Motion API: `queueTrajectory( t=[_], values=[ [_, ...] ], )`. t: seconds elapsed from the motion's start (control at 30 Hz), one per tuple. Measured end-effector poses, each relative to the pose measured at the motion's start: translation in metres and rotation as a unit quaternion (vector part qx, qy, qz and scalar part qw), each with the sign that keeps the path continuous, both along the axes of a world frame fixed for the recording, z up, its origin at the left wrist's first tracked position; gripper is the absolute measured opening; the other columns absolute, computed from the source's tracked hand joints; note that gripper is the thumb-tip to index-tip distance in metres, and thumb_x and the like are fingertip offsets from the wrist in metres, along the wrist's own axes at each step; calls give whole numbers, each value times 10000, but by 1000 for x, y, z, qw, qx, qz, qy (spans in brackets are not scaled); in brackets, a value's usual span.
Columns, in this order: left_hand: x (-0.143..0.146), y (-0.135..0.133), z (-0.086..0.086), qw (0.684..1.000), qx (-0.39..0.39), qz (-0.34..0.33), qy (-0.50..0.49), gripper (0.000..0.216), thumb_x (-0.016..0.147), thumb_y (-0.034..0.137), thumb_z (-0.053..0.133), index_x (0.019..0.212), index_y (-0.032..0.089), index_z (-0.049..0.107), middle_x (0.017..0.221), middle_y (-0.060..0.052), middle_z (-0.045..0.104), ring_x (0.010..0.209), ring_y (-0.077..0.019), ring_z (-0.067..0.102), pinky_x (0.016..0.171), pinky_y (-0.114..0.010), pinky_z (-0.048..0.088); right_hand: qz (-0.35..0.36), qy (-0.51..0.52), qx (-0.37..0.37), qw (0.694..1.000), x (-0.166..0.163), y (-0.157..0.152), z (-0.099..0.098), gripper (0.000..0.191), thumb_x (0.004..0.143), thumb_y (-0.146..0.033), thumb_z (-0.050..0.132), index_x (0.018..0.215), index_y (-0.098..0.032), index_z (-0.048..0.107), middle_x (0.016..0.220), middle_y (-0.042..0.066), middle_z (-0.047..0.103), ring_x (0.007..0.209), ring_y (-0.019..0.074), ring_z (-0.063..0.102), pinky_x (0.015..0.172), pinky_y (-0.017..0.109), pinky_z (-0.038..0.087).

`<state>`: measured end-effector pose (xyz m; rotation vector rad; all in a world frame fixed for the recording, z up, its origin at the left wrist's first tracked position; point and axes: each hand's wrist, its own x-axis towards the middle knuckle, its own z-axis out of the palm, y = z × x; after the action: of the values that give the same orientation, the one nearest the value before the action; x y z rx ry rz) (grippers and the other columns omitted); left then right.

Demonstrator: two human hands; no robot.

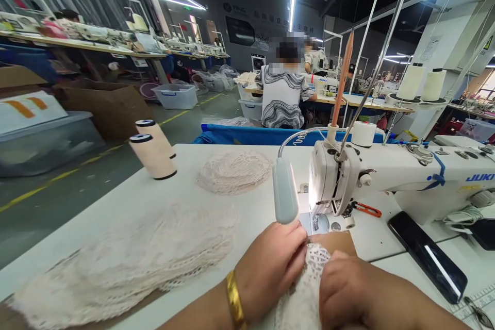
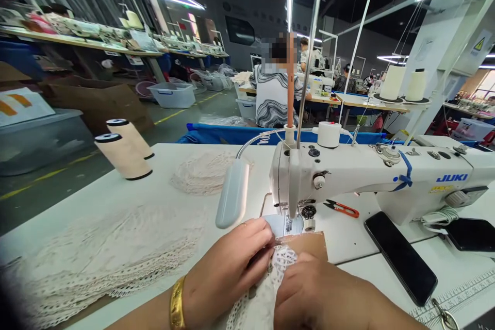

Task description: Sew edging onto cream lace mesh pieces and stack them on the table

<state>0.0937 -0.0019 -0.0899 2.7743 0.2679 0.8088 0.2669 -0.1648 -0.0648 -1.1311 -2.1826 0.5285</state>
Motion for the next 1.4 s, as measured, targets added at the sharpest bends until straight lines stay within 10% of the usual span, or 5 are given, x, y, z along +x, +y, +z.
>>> queueTrajectory(
  t=[0.27, 0.47, 1.0, 1.27, 1.4],
  values=[
    [-8, -12, 6, 996, -26, -50, -70, 189, 1096, 198, 461, 930, 244, 539, 828, 9, 629, 698, -183, 618, 621, -300, 516, -304, 52, -33, 951, 7, 12, -18, 186, 966, -270, 731, 1142, -237, 681, 1132, 57, 743, 1060, 255, 674, 907, 353, 536],
    [-6, -16, 2, 996, 18, -19, -90, 291, 956, 156, 649, 1223, 253, 581, 1132, -62, 724, 936, -256, 708, 790, -375, 602, -317, 36, 22, 947, -1, 20, -29, 85, 983, -162, 638, 940, -236, 644, 874, -7, 701, 819, 194, 641, 773, 286, 474],
    [-3, -16, -2, 987, 32, -8, -160, 211, 1070, 117, 506, 1083, 241, 677, 1017, -58, 709, 853, -216, 667, 759, -333, 534, -305, 34, 105, 946, -5, 18, -30, 118, 1028, -202, 585, 917, -241, 599, 846, 5, 696, 784, 196, 639, 732, 293, 460],
    [-2, -17, -5, 985, -67, -22, -156, 221, 1054, 130, 505, 987, 249, 679, 985, -39, 672, 871, -205, 643, 756, -322, 518, -282, 98, 93, 950, -6, 17, -27, 142, 973, -169, 610, 1081, -247, 657, 956, 23, 722, 865, 207, 633, 805, 321, 493],
    [-12, -33, 14, 978, -160, -46, -127, 187, 1067, 252, 560, 927, 257, 684, 944, -26, 685, 881, -205, 651, 756, -303, 538, -252, 172, -4, 952, -6, -7, 5, 71, 1022, -264, 637, 961, -237, 658, 933, 14, 714, 889, 193, 637, 789, 292, 474]
  ],
)
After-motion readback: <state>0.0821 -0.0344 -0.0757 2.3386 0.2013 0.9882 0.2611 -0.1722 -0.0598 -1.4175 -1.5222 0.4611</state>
